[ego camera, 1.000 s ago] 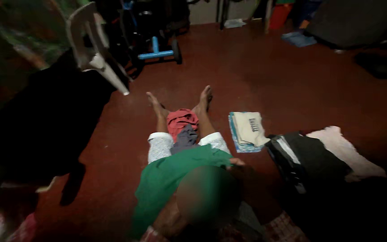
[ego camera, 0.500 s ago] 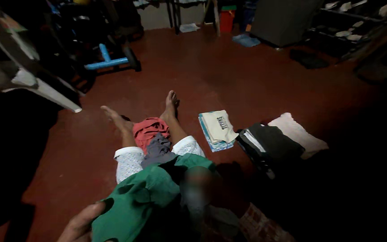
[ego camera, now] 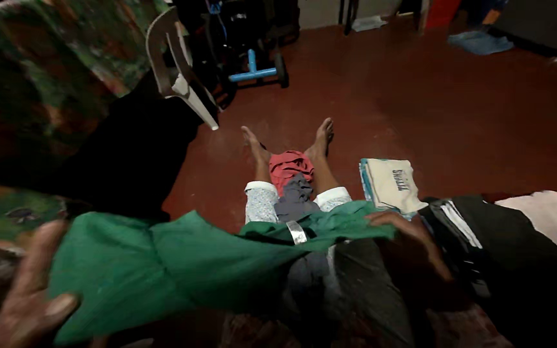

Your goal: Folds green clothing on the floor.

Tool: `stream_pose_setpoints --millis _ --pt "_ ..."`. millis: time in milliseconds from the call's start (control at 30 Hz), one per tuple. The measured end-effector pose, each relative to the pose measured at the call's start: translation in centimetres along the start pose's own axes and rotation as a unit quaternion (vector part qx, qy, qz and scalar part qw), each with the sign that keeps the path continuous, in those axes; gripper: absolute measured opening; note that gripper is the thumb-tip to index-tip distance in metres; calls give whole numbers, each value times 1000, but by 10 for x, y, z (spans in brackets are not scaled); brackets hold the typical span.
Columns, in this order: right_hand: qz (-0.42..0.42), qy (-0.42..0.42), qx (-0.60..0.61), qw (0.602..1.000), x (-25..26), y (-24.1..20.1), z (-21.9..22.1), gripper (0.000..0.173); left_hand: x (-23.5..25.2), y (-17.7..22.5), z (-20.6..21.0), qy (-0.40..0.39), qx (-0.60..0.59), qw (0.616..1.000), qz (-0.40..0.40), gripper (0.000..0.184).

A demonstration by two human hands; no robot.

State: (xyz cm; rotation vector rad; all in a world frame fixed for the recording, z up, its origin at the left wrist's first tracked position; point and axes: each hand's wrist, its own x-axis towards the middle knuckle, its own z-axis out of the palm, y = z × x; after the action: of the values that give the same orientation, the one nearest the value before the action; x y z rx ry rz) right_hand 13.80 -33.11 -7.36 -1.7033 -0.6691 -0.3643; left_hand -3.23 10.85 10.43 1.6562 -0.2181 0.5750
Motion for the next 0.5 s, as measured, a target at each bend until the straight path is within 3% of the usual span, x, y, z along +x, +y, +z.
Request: stream_pose_setpoints --millis 33,100,167,233,267,333,433,500 --pt "99 -28 64 993 9 -31 -6 16 1 -11 -5 19 -17 998 -51 58" --pt "100 -88 97 986 14 -36 -9 17 -5 -37 -18 83 72 983 -145 57" --pt "82 -99 28 991 11 -27 5 23 -15 -61 -26 103 317 906 -261 58" --pt "113 -54 -135 983 10 -27 28 34 -17 -80 -26 21 478 803 -357 66" --pt "125 -36 -196 972 11 -26 37 34 -17 -88 -20 -7 504 775 -381 67" --pt "176 -55 -237 954 12 -32 50 28 -12 -95 5 -64 472 794 -377 62" --pt "270 -198 -225 915 9 -45 65 28 -9 -102 56 -183 376 866 -275 50" --pt "282 -290 -261 877 5 -45 81 31 -10 -111 89 -267 331 883 -197 41"
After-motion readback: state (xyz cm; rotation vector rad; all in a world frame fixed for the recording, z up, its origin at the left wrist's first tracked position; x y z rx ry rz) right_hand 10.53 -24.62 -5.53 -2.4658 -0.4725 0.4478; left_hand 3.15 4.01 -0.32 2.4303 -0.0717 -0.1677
